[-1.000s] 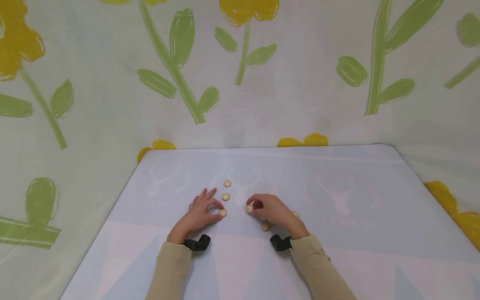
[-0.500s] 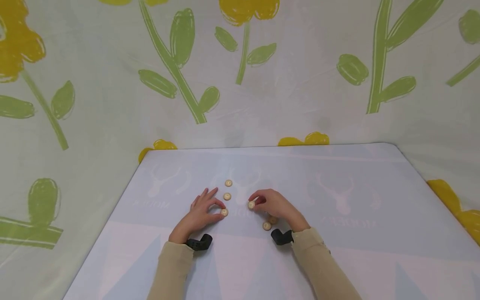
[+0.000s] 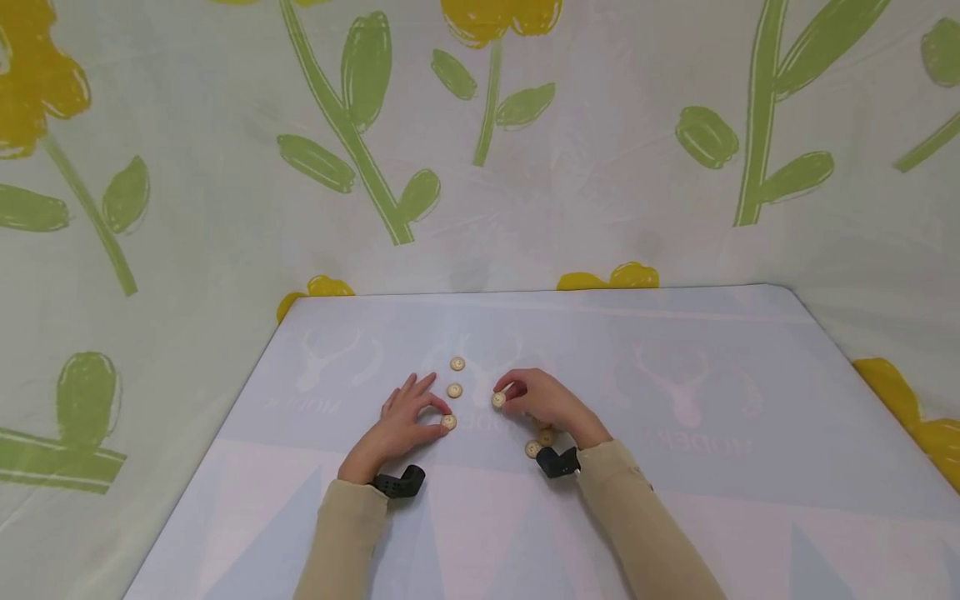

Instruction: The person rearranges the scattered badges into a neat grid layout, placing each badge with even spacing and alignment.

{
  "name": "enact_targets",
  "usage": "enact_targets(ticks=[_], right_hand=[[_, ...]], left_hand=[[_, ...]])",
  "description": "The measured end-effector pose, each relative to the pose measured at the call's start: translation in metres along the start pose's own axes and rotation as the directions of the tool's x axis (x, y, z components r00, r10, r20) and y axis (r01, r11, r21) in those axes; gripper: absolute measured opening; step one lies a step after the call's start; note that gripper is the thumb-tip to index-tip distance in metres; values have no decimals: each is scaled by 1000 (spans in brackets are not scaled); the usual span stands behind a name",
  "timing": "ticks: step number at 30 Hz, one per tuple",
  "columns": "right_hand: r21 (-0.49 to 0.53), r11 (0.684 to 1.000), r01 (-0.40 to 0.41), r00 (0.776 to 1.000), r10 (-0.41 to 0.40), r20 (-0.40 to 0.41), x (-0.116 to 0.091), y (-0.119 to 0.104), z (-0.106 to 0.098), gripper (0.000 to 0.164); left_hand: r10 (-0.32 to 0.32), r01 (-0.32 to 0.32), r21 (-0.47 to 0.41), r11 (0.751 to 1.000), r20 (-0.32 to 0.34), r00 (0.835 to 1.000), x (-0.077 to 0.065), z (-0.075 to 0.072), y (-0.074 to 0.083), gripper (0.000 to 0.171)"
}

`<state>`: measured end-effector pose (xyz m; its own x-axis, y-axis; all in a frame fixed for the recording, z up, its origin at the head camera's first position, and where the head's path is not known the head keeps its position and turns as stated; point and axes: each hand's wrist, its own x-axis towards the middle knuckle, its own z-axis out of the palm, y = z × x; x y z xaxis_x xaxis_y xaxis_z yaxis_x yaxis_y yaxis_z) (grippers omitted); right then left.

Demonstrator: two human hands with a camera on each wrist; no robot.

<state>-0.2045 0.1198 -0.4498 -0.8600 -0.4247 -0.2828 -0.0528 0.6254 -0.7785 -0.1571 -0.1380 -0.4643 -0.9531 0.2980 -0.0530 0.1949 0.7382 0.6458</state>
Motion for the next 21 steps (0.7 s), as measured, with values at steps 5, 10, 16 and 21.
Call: enact_targets(ticks=[5, 10, 16, 21], right_hand=[[-8, 1000, 3, 1000, -3, 8, 6, 1, -1, 18], [14, 1000, -2, 1000, 2, 7, 14, 1, -4, 19], [72, 997, -27, 1000, 26, 14, 22, 0, -10, 22], [86, 996, -13, 1000, 12, 12, 27, 1, -15, 24]], left_hand=[[-5, 5, -14, 1000, 11, 1000, -1, -1, 2, 14], [-10, 10, -5, 1000, 11, 1000, -1, 0, 1, 14], [-21, 21, -7, 1000, 1, 1000, 0, 1, -1, 13], [-21, 21, -13, 1000, 0, 1000, 2, 1, 1, 13]])
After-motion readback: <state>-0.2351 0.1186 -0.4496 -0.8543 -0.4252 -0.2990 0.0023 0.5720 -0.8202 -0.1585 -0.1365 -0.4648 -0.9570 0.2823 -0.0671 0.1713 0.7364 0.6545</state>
